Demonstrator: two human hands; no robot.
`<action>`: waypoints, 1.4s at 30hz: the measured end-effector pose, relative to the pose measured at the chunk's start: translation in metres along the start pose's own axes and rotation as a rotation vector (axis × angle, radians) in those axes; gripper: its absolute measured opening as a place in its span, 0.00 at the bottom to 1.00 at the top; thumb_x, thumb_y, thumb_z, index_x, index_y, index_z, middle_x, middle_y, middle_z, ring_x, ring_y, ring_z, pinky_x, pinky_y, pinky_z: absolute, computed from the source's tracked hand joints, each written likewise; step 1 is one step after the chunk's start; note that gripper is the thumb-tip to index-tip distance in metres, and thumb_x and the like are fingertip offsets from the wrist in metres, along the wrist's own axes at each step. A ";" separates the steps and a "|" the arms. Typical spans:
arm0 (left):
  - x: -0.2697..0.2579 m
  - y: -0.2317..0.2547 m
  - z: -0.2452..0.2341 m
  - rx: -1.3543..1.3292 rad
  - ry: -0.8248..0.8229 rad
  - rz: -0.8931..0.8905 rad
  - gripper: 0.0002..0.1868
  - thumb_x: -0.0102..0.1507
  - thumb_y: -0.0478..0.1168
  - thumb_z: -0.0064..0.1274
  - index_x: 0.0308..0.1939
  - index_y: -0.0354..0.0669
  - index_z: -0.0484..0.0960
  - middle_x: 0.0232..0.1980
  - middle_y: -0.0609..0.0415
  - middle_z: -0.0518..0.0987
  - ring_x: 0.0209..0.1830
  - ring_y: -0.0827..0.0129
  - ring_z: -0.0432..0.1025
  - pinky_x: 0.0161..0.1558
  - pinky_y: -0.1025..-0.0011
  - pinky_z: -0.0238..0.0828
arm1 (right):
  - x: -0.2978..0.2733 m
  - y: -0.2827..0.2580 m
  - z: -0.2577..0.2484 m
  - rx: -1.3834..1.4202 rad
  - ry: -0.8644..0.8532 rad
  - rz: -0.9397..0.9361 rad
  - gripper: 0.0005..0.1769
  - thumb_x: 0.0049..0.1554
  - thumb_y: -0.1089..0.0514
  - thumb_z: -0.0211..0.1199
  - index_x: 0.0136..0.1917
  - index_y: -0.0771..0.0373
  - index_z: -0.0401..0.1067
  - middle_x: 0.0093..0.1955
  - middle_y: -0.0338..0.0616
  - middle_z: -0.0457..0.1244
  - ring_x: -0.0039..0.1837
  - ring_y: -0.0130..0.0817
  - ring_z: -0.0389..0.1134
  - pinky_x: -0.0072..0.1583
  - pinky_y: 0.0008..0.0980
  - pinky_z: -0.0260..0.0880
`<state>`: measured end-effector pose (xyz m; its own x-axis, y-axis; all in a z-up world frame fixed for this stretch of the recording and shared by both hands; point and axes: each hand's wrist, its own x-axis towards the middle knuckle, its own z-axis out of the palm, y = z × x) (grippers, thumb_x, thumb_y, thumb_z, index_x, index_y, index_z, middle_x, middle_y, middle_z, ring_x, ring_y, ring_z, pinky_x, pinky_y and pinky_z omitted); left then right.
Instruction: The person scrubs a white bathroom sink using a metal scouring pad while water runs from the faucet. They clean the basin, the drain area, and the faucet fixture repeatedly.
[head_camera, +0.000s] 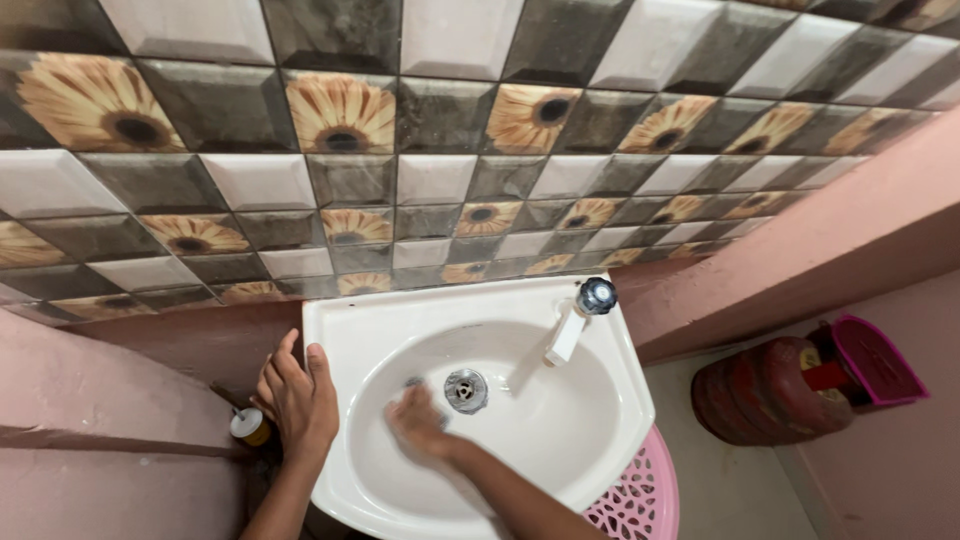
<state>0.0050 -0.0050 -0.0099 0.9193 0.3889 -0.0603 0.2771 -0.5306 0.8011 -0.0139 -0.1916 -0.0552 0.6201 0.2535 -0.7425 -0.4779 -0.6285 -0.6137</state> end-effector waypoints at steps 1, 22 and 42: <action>0.002 0.001 0.000 -0.003 -0.001 0.000 0.42 0.67 0.73 0.21 0.75 0.51 0.60 0.75 0.38 0.57 0.80 0.43 0.40 0.72 0.30 0.21 | 0.015 0.003 -0.009 -0.102 0.078 0.008 0.50 0.65 0.28 0.20 0.82 0.67 0.18 0.84 0.58 0.12 0.84 0.51 0.12 0.80 0.49 0.19; -0.003 -0.005 0.005 0.059 0.032 0.035 0.36 0.70 0.67 0.28 0.75 0.52 0.59 0.75 0.33 0.55 0.80 0.43 0.39 0.71 0.31 0.20 | -0.056 0.047 -0.031 -0.363 -0.311 -0.230 0.48 0.63 0.25 0.24 0.84 0.55 0.27 0.86 0.53 0.20 0.86 0.50 0.18 0.80 0.59 0.23; -0.002 -0.001 0.004 0.070 0.026 0.035 0.37 0.70 0.68 0.26 0.75 0.50 0.57 0.76 0.33 0.54 0.82 0.45 0.36 0.72 0.31 0.17 | -0.119 0.072 -0.072 -0.462 -0.446 -0.093 0.46 0.58 0.23 0.24 0.82 0.43 0.48 0.84 0.46 0.41 0.84 0.51 0.36 0.78 0.62 0.31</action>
<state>0.0040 -0.0080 -0.0133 0.9214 0.3882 -0.0167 0.2646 -0.5955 0.7585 -0.0773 -0.3203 0.0081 0.2807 0.5407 -0.7930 -0.0561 -0.8156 -0.5760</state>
